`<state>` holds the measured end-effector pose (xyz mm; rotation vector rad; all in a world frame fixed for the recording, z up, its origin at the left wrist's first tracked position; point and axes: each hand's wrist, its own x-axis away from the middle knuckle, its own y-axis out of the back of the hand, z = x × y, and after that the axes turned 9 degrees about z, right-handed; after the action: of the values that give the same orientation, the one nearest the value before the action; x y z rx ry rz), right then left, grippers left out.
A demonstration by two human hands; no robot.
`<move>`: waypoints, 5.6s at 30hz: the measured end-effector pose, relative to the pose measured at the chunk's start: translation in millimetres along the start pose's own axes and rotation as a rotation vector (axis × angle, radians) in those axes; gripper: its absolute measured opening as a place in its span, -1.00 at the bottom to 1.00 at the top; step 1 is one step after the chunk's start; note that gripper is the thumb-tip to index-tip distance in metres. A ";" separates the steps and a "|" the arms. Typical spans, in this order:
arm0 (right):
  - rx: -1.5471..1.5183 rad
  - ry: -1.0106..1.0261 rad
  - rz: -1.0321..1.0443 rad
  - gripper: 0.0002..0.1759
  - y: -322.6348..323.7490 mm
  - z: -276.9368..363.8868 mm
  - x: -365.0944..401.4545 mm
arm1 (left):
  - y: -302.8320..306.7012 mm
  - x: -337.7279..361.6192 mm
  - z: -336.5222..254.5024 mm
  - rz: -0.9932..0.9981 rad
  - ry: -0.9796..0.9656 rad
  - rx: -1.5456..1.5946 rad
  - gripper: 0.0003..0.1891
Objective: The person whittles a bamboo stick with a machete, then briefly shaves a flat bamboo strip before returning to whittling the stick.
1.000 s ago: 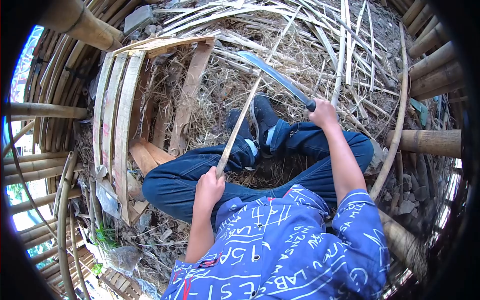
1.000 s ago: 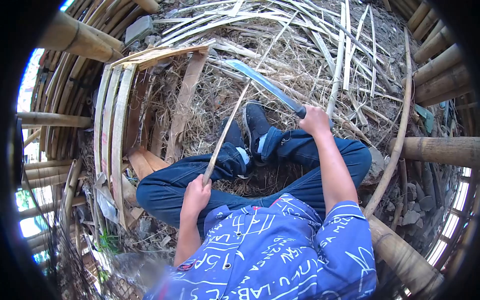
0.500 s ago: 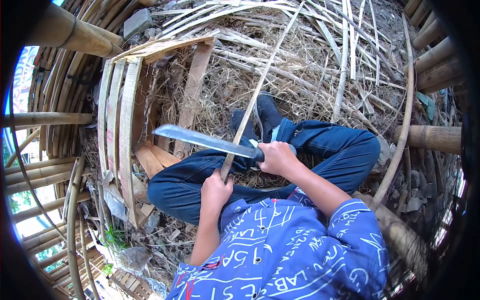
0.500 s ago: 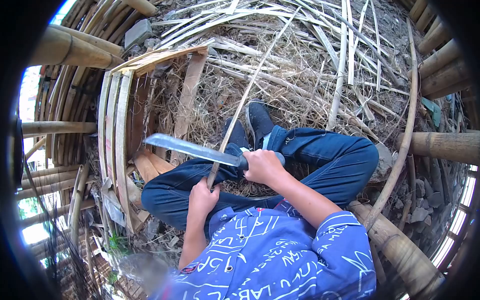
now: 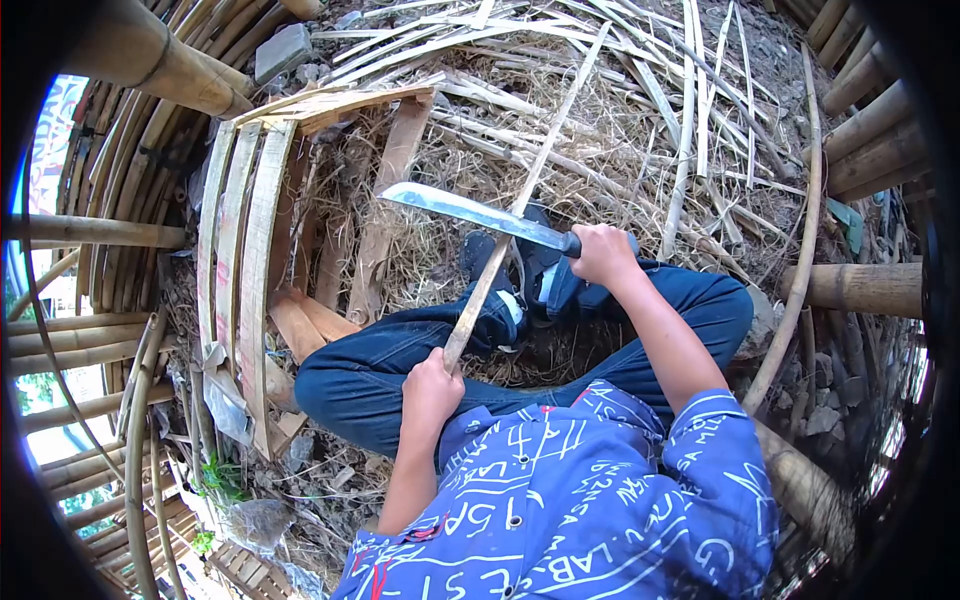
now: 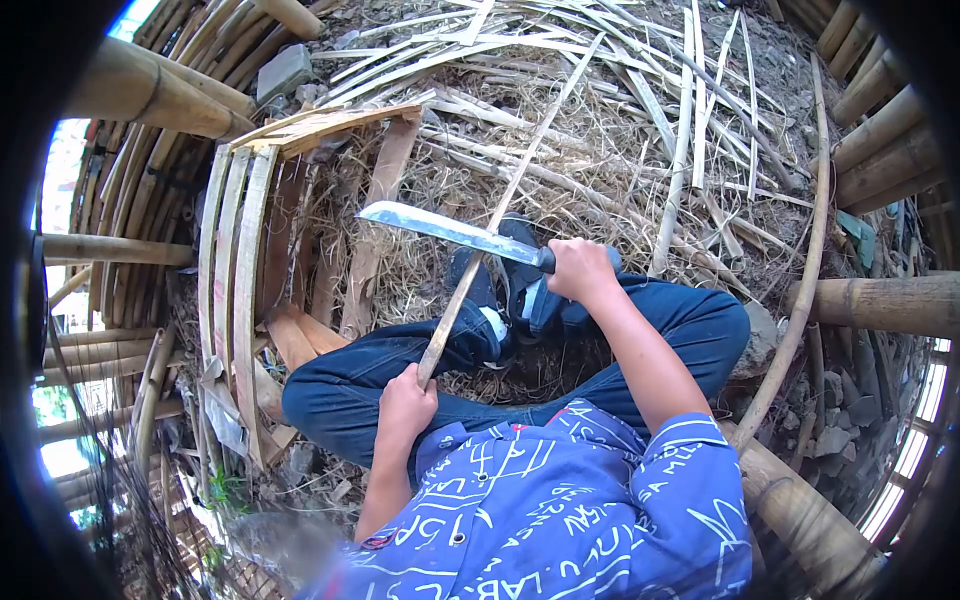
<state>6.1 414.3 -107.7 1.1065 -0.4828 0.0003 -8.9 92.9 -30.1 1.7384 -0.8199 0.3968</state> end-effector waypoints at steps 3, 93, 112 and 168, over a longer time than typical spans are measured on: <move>0.002 0.033 -0.024 -0.73 0.8 1.3 -5.3 | -0.1 0.2 1.7 0.006 0.005 0.029 -0.80; -0.001 -0.344 -0.144 -0.77 43.3 -57.7 -77.9 | 11.2 5.8 22.5 0.089 -0.115 0.309 -0.76; 0.114 -0.355 -0.260 -0.76 64.2 -83.8 -105.3 | 46.2 36.7 22.9 0.253 -0.030 0.433 -0.77; -0.771 0.012 -0.011 -0.88 -43.7 -6.0 19.4 | 18.8 50.4 33.8 -0.059 0.018 0.301 -0.62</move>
<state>36.1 394.8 -140.0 0.3524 -0.4111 -0.1755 8.7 42.2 4.0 2.0295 -0.7208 0.5163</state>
